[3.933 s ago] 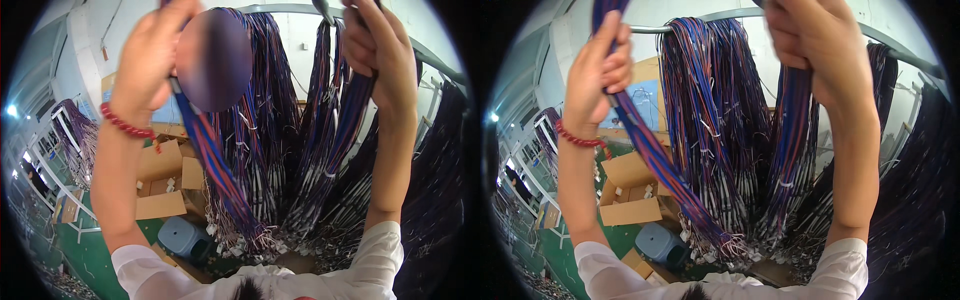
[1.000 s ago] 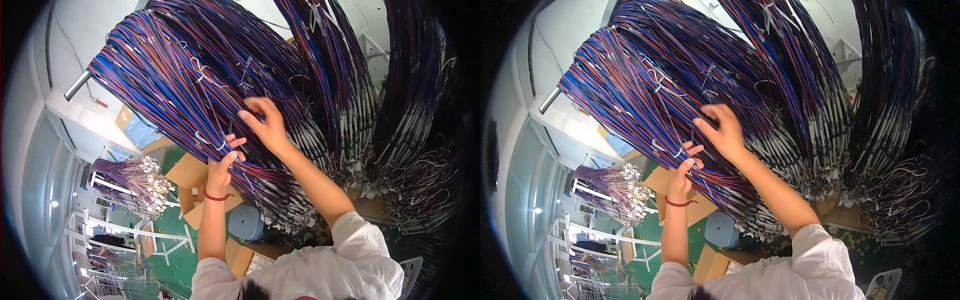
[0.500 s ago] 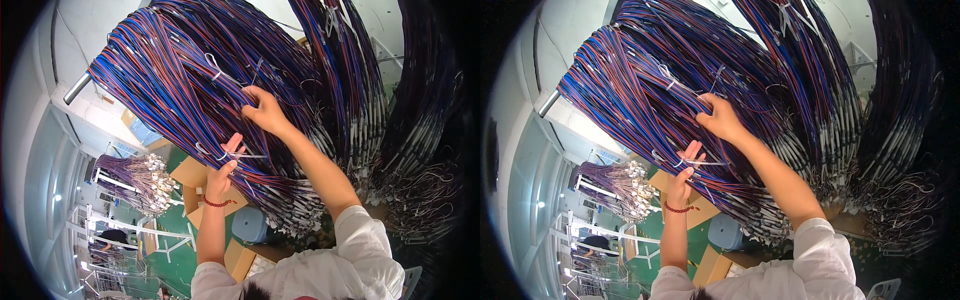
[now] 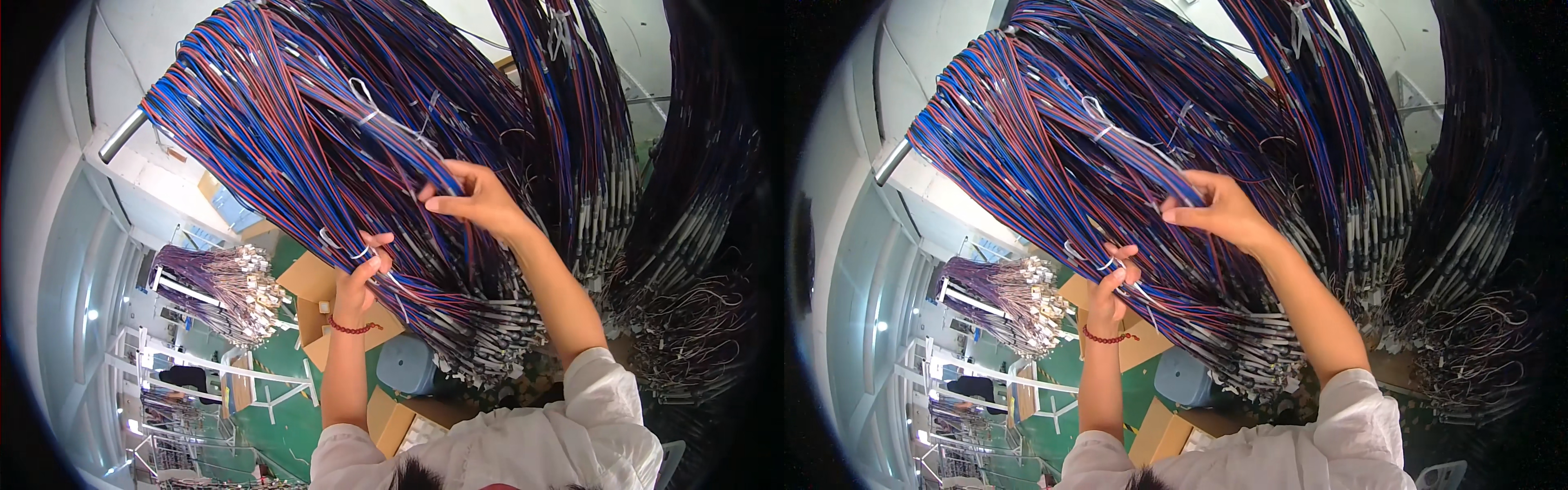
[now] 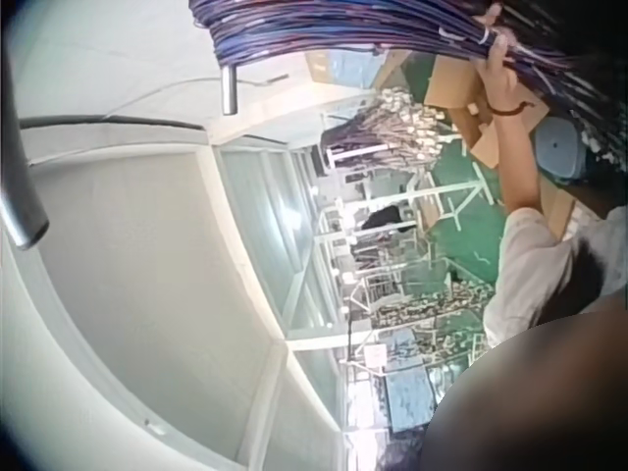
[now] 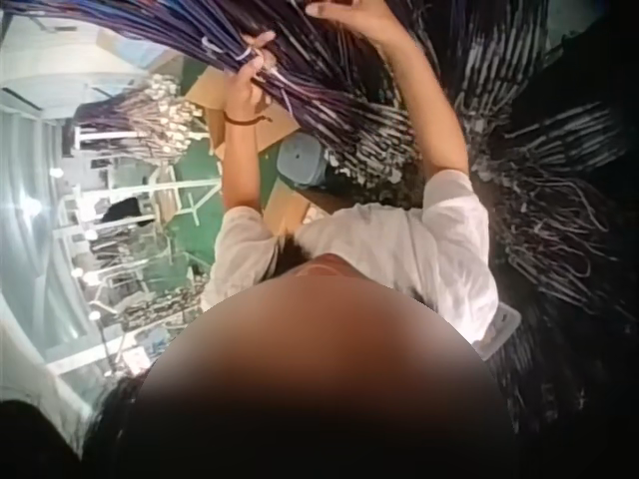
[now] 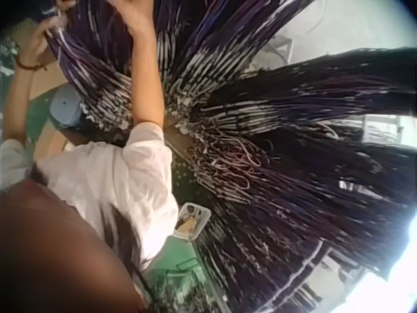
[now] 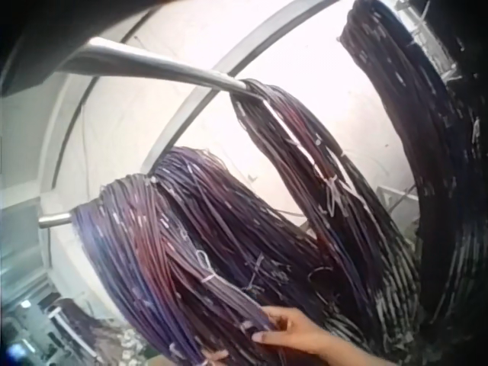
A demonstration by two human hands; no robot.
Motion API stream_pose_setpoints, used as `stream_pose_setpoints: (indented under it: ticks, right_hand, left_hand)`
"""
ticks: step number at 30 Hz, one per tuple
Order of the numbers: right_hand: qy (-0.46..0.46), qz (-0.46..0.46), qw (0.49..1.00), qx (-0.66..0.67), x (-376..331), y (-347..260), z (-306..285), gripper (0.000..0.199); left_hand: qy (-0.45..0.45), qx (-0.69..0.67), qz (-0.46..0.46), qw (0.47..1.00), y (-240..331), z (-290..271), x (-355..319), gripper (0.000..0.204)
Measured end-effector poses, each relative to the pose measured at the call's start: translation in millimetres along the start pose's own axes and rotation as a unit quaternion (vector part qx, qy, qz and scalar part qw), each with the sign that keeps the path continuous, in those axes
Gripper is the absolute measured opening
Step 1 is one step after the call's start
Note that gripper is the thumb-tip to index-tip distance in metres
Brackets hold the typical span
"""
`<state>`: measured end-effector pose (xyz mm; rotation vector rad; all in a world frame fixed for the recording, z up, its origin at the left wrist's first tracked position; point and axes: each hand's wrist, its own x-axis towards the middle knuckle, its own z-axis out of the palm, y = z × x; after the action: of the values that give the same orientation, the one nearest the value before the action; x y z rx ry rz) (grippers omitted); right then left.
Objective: Organizing and sorting wire harnesses in a factory setting.
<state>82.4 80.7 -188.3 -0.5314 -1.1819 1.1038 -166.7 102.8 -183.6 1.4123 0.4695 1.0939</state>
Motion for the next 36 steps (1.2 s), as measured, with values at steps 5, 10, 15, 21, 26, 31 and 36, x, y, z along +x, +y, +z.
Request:
stream_pose_setpoints:
  ticks: [5,10,15,21,26,31,36]
  right_hand:
    - [0.056,-0.006,0.994,-0.092,24,11,2,0.031]
    - [0.030,0.070,0.997,-0.016,26,-1,4,0.022]
    - [0.073,-0.039,0.994,-0.077,49,-6,25,0.026]
    - [0.128,-0.149,0.949,-0.248,40,-9,4,0.014]
    - [-0.003,-0.061,0.995,-0.077,8,26,24,0.024]
    - [0.054,-0.183,0.924,-0.332,-50,30,75,0.057]
    - [0.067,-0.253,0.847,-0.462,-36,-3,64,0.046]
  left_hand:
    - [-0.033,-0.020,-0.006,0.999,-3,6,5,0.034]
    - [-0.070,-0.022,-0.018,0.997,-2,3,1,0.027]
    - [-0.098,-0.047,-0.025,0.994,-6,11,3,0.027]
    - [-0.008,0.004,0.001,1.000,5,9,0,0.024]
    - [-0.066,-0.029,-0.024,0.997,4,23,8,0.028]
    - [-0.112,-0.046,-0.043,0.992,-2,29,11,0.075]
    - [-0.025,0.070,-0.054,0.996,0,27,14,0.068]
